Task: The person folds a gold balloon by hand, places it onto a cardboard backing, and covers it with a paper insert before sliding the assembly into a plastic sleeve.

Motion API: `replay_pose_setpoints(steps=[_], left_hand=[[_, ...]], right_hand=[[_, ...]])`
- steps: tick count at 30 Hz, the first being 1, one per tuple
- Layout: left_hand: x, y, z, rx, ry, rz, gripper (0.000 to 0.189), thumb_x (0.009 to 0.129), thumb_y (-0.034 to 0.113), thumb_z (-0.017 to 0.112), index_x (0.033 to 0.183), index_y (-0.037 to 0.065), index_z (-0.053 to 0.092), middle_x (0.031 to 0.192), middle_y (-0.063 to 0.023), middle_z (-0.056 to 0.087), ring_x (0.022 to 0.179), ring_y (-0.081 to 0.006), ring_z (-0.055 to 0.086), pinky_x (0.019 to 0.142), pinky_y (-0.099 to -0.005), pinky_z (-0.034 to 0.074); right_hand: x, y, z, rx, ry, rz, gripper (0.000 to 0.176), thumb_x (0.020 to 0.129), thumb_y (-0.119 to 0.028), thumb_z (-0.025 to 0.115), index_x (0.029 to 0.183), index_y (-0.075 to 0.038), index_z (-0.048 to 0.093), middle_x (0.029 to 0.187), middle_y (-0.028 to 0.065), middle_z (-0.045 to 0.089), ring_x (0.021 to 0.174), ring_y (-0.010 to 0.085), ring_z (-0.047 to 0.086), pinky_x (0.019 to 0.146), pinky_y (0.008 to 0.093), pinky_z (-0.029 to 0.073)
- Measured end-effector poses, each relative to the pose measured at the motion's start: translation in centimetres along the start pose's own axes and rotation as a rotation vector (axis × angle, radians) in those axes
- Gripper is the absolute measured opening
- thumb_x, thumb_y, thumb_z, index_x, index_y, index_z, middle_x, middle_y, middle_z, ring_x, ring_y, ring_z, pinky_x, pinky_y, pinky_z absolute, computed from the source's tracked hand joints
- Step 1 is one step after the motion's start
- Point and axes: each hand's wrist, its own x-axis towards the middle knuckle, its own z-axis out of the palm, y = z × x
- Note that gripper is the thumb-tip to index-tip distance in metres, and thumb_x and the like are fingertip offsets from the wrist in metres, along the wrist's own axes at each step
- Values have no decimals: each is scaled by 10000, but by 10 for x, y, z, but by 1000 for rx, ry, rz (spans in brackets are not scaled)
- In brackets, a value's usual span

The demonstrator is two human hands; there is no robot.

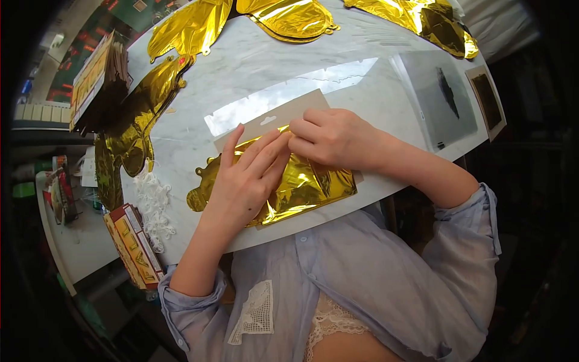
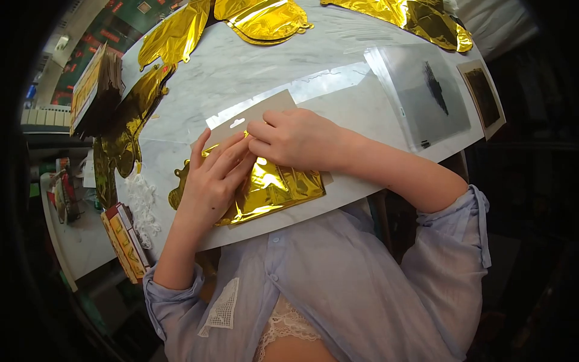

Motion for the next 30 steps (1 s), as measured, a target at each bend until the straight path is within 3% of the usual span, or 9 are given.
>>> replay_pose_setpoints(steps=[4,12,14,15,17,18,20,23,30], left_hand=[[-5,-1,-2,7,-120,-14,466,943,136,654,1399,43,673,1503,-40,610,1437,-194,555,1292,-658,217],[-1,6,-6,-22,-94,-76,457,940,104,683,1396,106,697,1455,-19,658,1388,-185,606,1314,-634,180],[0,5,-7,-40,-98,-87,454,943,103,687,1398,101,695,1453,-18,660,1388,-186,606,1315,-630,180],[0,5,-8,-51,-110,-84,457,947,110,691,1404,88,686,1460,-25,655,1393,-193,601,1314,-634,171],[2,5,-12,-64,-121,-77,461,951,116,696,1410,75,677,1467,-33,650,1398,-200,597,1314,-638,162],[3,6,-17,-75,-150,-86,470,954,126,695,1419,63,665,1475,-43,643,1406,-207,590,1313,-642,152],[2,7,-18,-85,-179,-94,479,958,136,695,1428,51,653,1482,-54,636,1413,-214,583,1313,-646,142],[-2,8,-12,-81,-142,-88,505,963,162,689,1451,46,633,1500,-68,621,1425,-224,573,1310,-654,129],[-15,8,-4,-61,-145,-133,544,1006,181,656,1533,83,565,1585,-54,561,1479,-217,519,1312,-648,82]], right_hand=[[0,-1,-1,-16,-23,-8,159,813,-171,699,912,-60,644,951,45,578,827,183,622,634,303,576],[-14,-5,-16,164,-104,146,198,860,-134,693,1031,-35,682,986,58,604,904,228,659,687,335,607],[-20,-12,-21,197,-135,224,433,860,-131,694,1283,-40,678,1163,39,684,1115,206,685,737,313,626],[-22,-15,-21,196,-135,224,433,860,-131,694,1283,-40,678,1163,39,684,1115,206,685,737,313,626],[-26,-20,-19,223,-75,251,443,875,-122,680,1310,-36,674,1220,58,691,1206,245,673,857,334,629],[-26,-21,-19,220,-74,253,443,875,-122,680,1310,-36,674,1220,58,691,1206,245,673,857,334,629],[-25,-24,-20,31,-24,183,464,884,-132,676,1336,-24,663,1226,87,689,1235,291,665,993,367,594],[-27,-24,-9,69,11,186,492,895,-148,670,1370,-19,646,1226,108,677,1250,308,653,1091,412,539],[-27,-24,-5,170,-90,249,536,933,-148,638,1455,-37,593,1251,103,650,1277,296,631,1171,449,481]])
